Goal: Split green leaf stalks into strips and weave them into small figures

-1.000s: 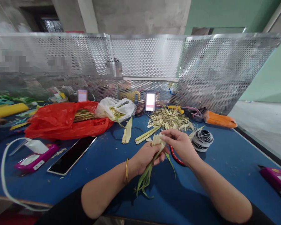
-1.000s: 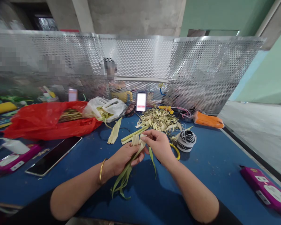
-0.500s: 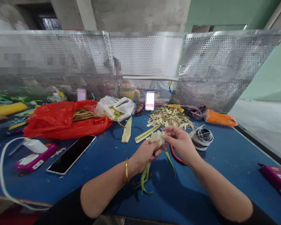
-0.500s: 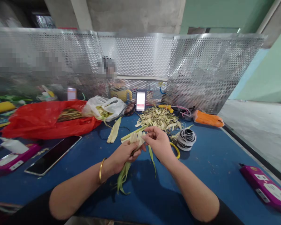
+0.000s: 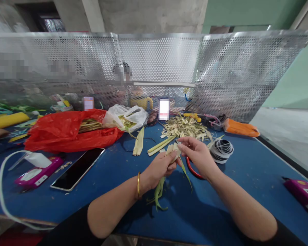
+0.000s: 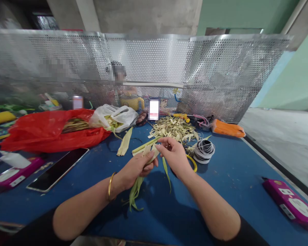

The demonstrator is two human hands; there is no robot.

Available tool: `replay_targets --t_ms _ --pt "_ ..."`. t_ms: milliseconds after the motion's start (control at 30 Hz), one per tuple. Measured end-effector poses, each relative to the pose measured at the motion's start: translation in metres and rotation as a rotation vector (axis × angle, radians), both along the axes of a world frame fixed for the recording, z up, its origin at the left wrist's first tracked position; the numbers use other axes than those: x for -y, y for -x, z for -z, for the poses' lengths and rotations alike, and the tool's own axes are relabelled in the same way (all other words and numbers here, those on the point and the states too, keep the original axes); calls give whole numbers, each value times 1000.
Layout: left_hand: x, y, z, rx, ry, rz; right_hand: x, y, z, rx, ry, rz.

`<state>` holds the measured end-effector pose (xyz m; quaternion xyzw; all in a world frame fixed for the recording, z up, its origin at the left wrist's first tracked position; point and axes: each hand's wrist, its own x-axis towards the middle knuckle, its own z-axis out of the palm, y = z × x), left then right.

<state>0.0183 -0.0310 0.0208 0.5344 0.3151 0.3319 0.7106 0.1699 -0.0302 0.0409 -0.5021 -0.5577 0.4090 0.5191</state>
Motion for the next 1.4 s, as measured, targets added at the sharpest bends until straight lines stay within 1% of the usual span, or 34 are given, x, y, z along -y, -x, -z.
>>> replay_targets --t_ms 100,167,300,367,467,600,733,867,967,1067,1167,1233,1300,1400 --pt "1 0 -1 -15 1 11 0 0 -2 -58 89 -77" --pt "1 0 -2 -21 9 25 1 0 -2 -94 114 -115" --pt "0 -2 2 -17 72 57 2 0 -4 -82 68 -168" --pt "-1 -2 4 9 134 100 3 -1 -5 -44 39 -197" --pt "-1 -2 6 69 213 167 3 -4 -5 39 -40 -199" --pt "-1 -1 7 123 262 214 1 -6 -5 84 -77 -209" --pt "-2 -1 7 124 295 233 2 -6 -4 177 -104 -216" --pt "0 -1 4 89 276 239 1 -5 -2 245 -147 -179" --pt "1 0 2 55 267 253 2 -3 -1 218 -149 -185" --pt "2 2 1 17 269 289 3 0 -2 174 -101 -221" --pt "2 4 2 -21 227 322 4 1 -3 141 -96 -222" --pt "1 3 2 -37 166 291 4 0 -3 165 -97 -223" --pt "1 2 2 -46 119 228 3 -2 -4 207 -92 -235" --pt "0 1 2 -60 125 170 2 -5 -6 234 -77 -196"
